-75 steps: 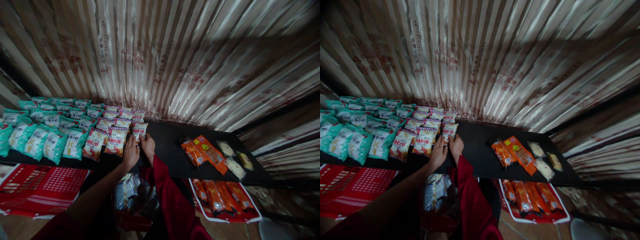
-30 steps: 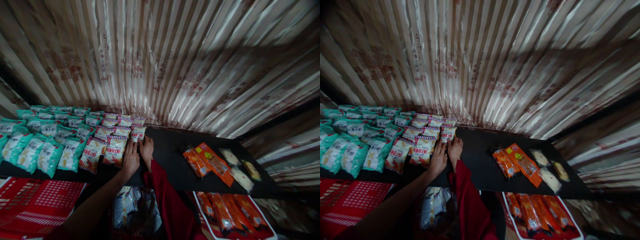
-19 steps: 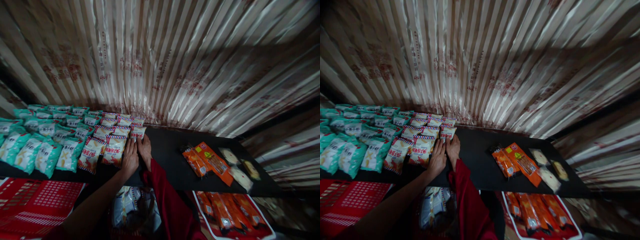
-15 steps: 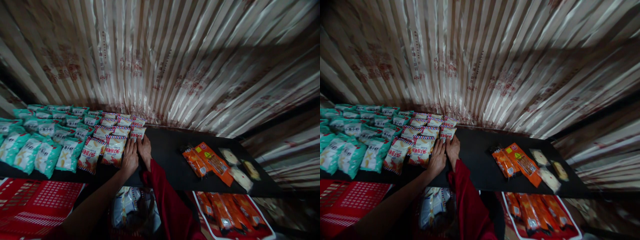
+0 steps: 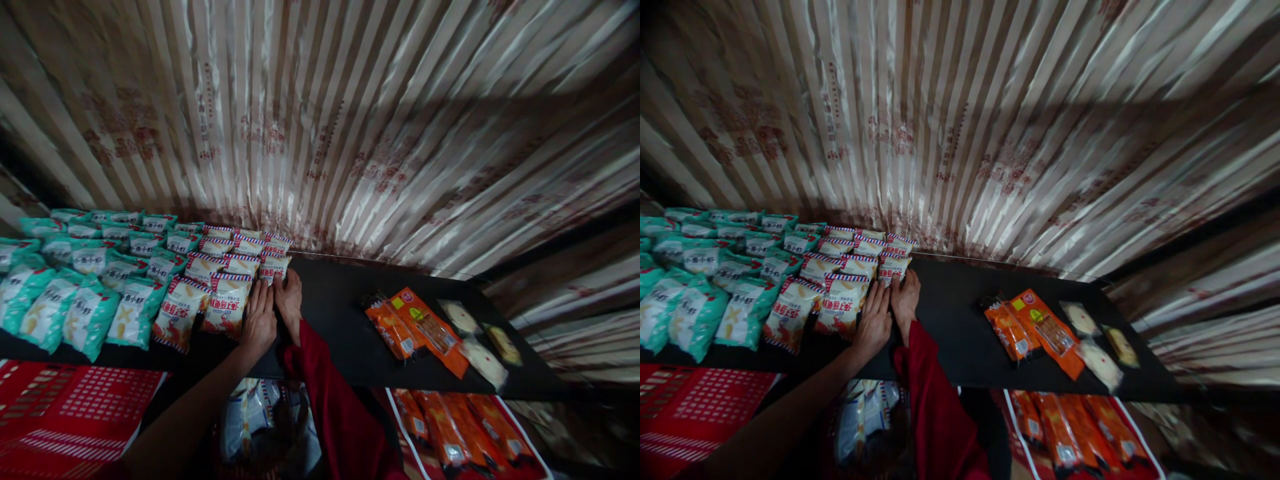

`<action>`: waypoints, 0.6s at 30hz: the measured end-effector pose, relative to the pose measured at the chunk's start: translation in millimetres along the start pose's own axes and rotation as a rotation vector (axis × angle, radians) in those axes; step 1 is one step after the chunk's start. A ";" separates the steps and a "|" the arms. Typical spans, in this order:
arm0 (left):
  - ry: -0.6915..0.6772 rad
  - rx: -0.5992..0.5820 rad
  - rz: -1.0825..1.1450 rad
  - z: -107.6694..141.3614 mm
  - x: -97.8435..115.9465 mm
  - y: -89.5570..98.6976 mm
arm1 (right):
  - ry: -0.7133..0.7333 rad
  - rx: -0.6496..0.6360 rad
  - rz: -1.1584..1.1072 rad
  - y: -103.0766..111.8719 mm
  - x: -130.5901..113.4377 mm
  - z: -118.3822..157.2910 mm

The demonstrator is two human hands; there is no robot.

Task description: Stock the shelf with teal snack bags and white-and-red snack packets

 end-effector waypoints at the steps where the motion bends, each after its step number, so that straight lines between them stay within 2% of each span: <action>1: -0.003 0.003 0.003 0.2 0.0 0.3 | 0.000 0.000 -0.001 -0.5 -0.3 -0.2; 6: -0.006 -0.006 -0.006 0.8 -0.6 -1.5 | -0.023 0.002 -0.023 -0.6 3.2 -1.6; 10: -0.010 0.006 -0.015 0.4 0.6 -1.2 | -0.112 0.016 -0.060 2.4 10.4 -8.5; 13: -0.011 0.006 -0.018 0.3 1.5 -0.5 | -0.205 -0.021 -0.091 2.2 14.5 -15.2; 16: -0.024 -0.011 -0.028 0.7 2.4 -1.1 | -0.231 -0.061 -0.120 1.1 15.3 -20.7; 18: -0.028 -0.007 -0.029 1.0 2.7 -1.3 | -0.231 -0.042 -0.111 2.2 16.0 -24.3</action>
Point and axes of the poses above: each hand's wrist, its own z-axis away from the middle knuckle, its own y-axis out of the back of the hand, x = y × z, the point moved 4 cm from there along -z, towards the middle knuckle, and after that the axes turned 9 degrees about y, right-handed, at the moved point
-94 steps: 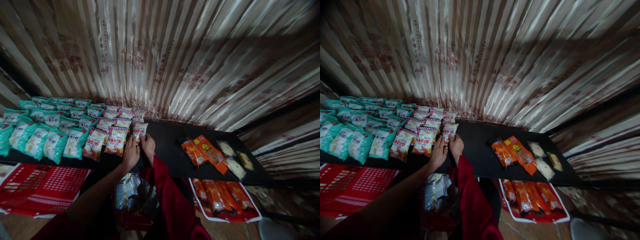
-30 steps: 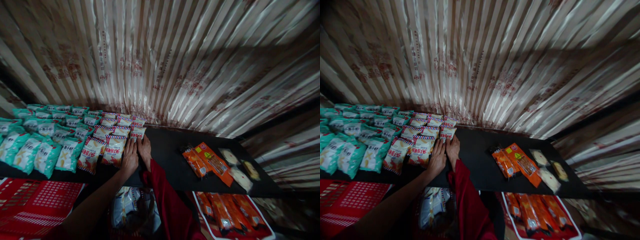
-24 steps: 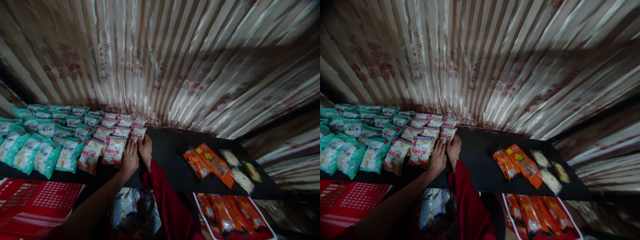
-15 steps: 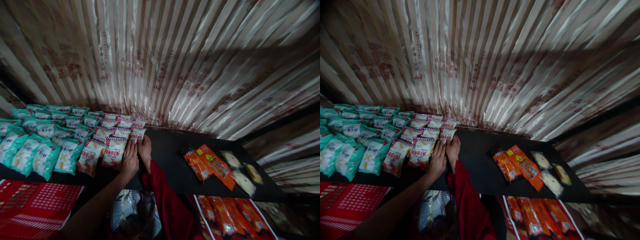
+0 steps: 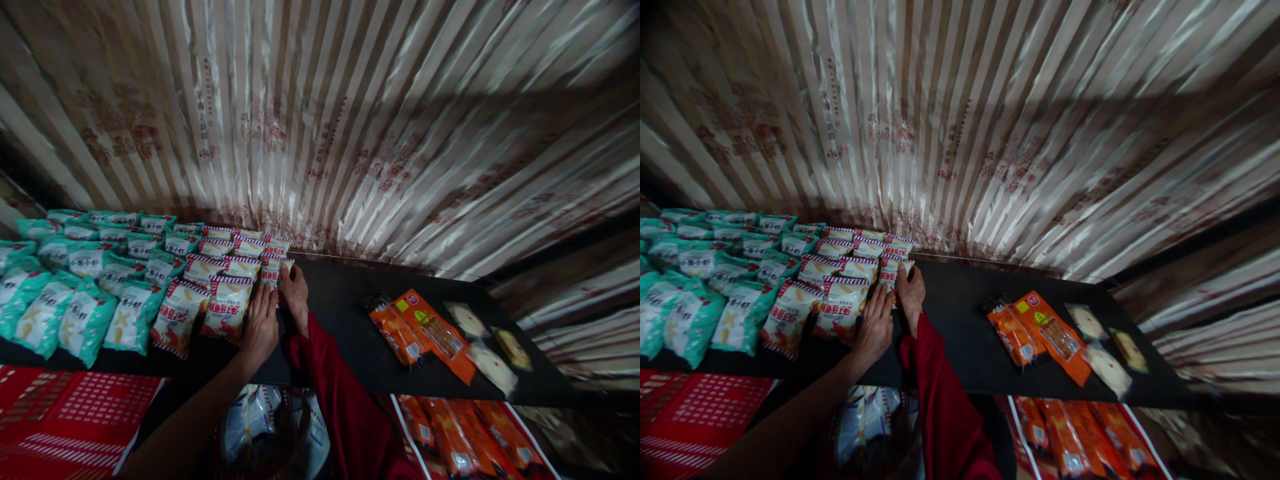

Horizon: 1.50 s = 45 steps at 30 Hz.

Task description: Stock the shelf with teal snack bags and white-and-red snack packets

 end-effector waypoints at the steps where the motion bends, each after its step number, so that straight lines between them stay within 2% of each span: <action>1: -0.001 0.005 -0.001 0.1 0.2 0.0 | -0.006 0.018 0.011 1.0 0.4 -2.1; 5: -0.004 0.001 -0.014 0.0 1.2 0.4 | -0.007 0.026 0.047 2.0 1.6 -14.5; 11: 0.004 -0.005 0.014 -0.3 2.3 3.3 | 0.109 0.002 0.080 -2.1 -4.8 -34.1; 19: 0.032 -0.019 -0.001 -0.8 2.6 3.5 | 0.132 -0.059 0.045 -5.3 -13.9 -39.3; 22: 0.036 -0.018 -0.007 -0.8 2.0 3.0 | 0.117 -0.072 0.054 -6.4 -14.6 -35.9; 25: 0.032 -0.009 -0.016 -0.7 1.0 1.9 | 0.097 -0.027 0.071 -5.8 -12.1 -28.3; 28: 0.019 0.004 -0.027 -0.6 0.5 0.9 | 0.061 0.022 0.064 -3.7 -5.9 -14.2; 33: 0.005 0.012 -0.044 0.1 -0.3 -2.2 | 0.035 0.004 0.042 0.0 2.5 13.5; 39: -0.012 0.021 -0.056 0.3 -0.9 -2.5 | 0.189 0.035 0.019 0.4 -6.5 21.7; 45: -0.011 0.016 -0.075 -0.4 -0.3 -1.9 | 0.204 0.044 0.000 -2.5 -2.5 21.2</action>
Point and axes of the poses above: each hand's wrist, its own z-axis away from the middle knuckle, its own y-axis out of the back of the hand, x = y × z, the point moved 4 cm from there along -z, towards the middle knuckle, and after that the axes turned 9 degrees about y, right-handed, at the moved point
